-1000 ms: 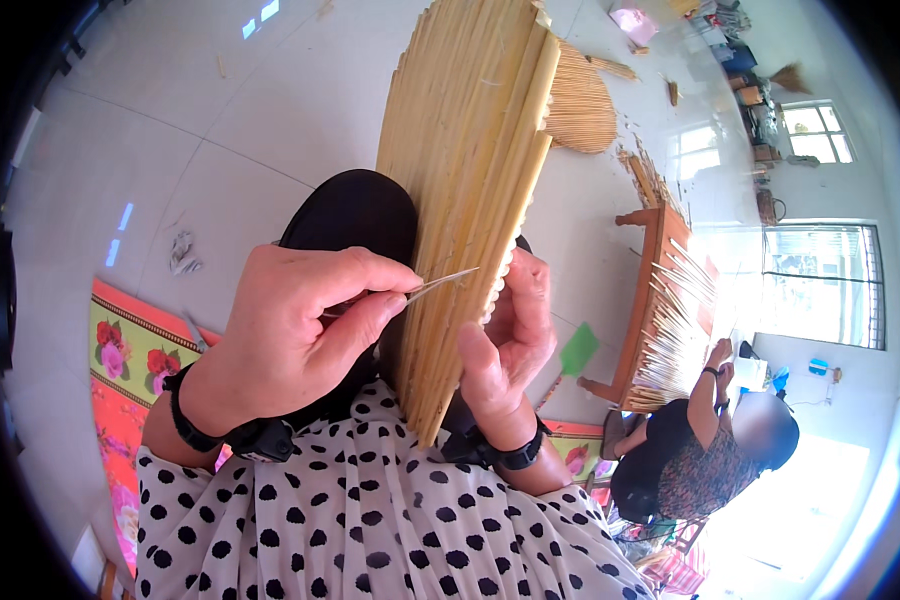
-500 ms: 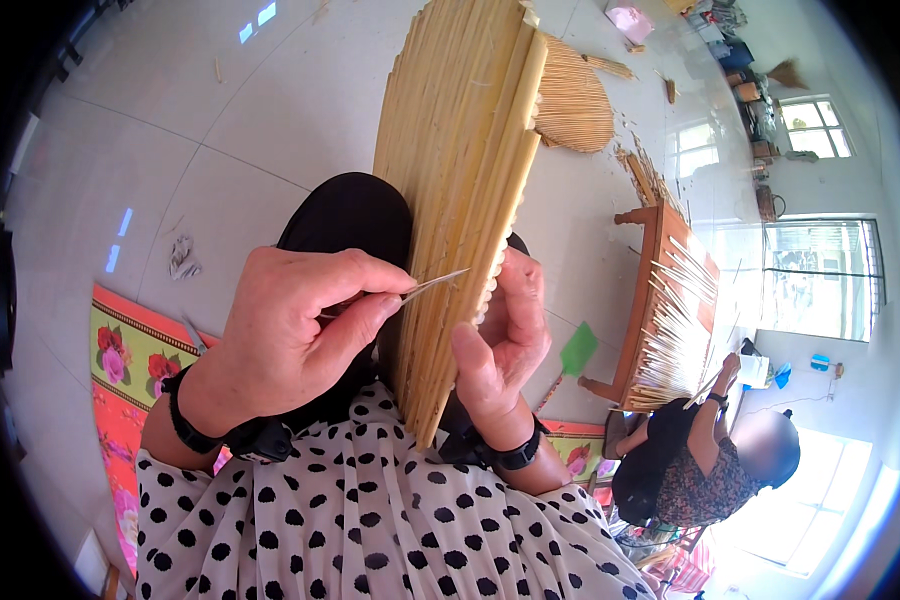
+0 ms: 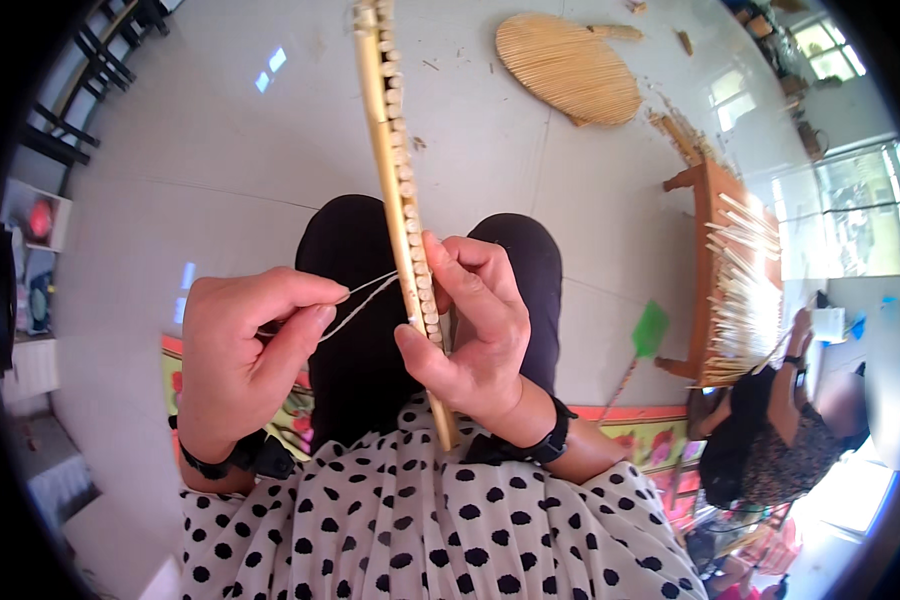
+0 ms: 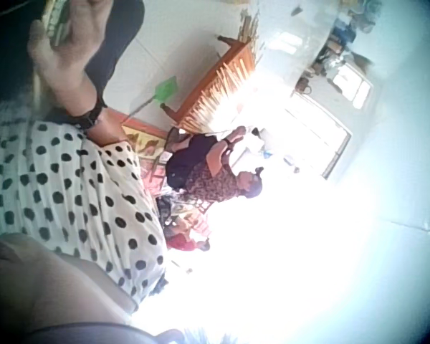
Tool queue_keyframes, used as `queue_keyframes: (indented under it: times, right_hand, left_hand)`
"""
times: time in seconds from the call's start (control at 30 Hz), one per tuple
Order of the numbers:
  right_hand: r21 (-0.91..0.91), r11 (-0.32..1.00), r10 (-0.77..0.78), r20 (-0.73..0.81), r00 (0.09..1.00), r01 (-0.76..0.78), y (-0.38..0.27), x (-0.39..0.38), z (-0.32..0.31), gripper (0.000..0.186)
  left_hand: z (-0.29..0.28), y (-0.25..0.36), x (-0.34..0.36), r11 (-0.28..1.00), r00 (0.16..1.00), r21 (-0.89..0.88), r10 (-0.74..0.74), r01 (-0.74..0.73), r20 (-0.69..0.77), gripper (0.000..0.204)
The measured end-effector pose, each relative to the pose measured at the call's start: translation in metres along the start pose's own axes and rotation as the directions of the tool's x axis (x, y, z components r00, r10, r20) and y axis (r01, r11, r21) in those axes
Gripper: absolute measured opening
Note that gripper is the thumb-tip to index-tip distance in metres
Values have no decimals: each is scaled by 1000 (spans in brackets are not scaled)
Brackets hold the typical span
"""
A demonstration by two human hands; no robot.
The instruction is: The person sits on the floor and weaves a large, fan-shaped bamboo mat using a needle and white thread. They repeatedly pass the needle through the bamboo strips to secure them, occasionally using pliers to cut the thread.
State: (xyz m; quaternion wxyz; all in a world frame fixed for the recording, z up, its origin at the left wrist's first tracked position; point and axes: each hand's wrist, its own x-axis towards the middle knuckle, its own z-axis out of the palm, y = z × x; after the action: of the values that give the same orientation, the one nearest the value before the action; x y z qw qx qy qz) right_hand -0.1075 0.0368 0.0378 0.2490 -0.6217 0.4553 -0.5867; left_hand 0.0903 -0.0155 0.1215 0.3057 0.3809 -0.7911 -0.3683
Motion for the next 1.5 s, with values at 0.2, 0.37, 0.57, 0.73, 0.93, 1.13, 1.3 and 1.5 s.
queue_keyframes:
  times: [0.2, 0.37, 0.57, 0.73, 0.93, 1.13, 1.3, 1.5]
  right_hand:
    - [55, 998, 37, 19, 999, -38, 0, -2, 17, 65]
    - [74, 996, 47, -8, 999, -46, -5, 1, 22, 65]
    - [154, 988, 25, -19, 999, -22, -1, 1, 21, 65]
    - [147, 989, -13, -38, 999, 18, 3, 2, 20, 65]
    - [150, 988, -17, -33, 999, 22, 3, 3, 19, 65]
    - [52, 999, 1, -10, 1000, -1, 0, 6, 16, 64]
    - [15, 993, 116, 69, 991, -117, -15, 14, 7, 59]
    - [-129, 989, 84, 57, 995, -76, -19, 15, 8, 57]
  left_hand:
    - [-4, -9, -8, 999, 998, 15, -34, 35, -43, 10]
    - [2, -7, -18, 993, 990, 54, -95, 101, -103, 10]
    - [9, -2, -21, 989, 984, 105, -87, 104, -153, 11]
    - [15, -3, -19, 989, 981, 109, -83, 103, -175, 11]
    - [7, -4, -17, 978, 992, 198, -36, 60, -124, 10]
    - [-9, -10, -12, 971, 1000, 237, -23, 22, 0, 9]
    - [-11, -14, -11, 976, 998, 212, 52, -54, 19, 10]
    - [-14, -13, -12, 989, 999, 147, 17, -24, 49, 11]
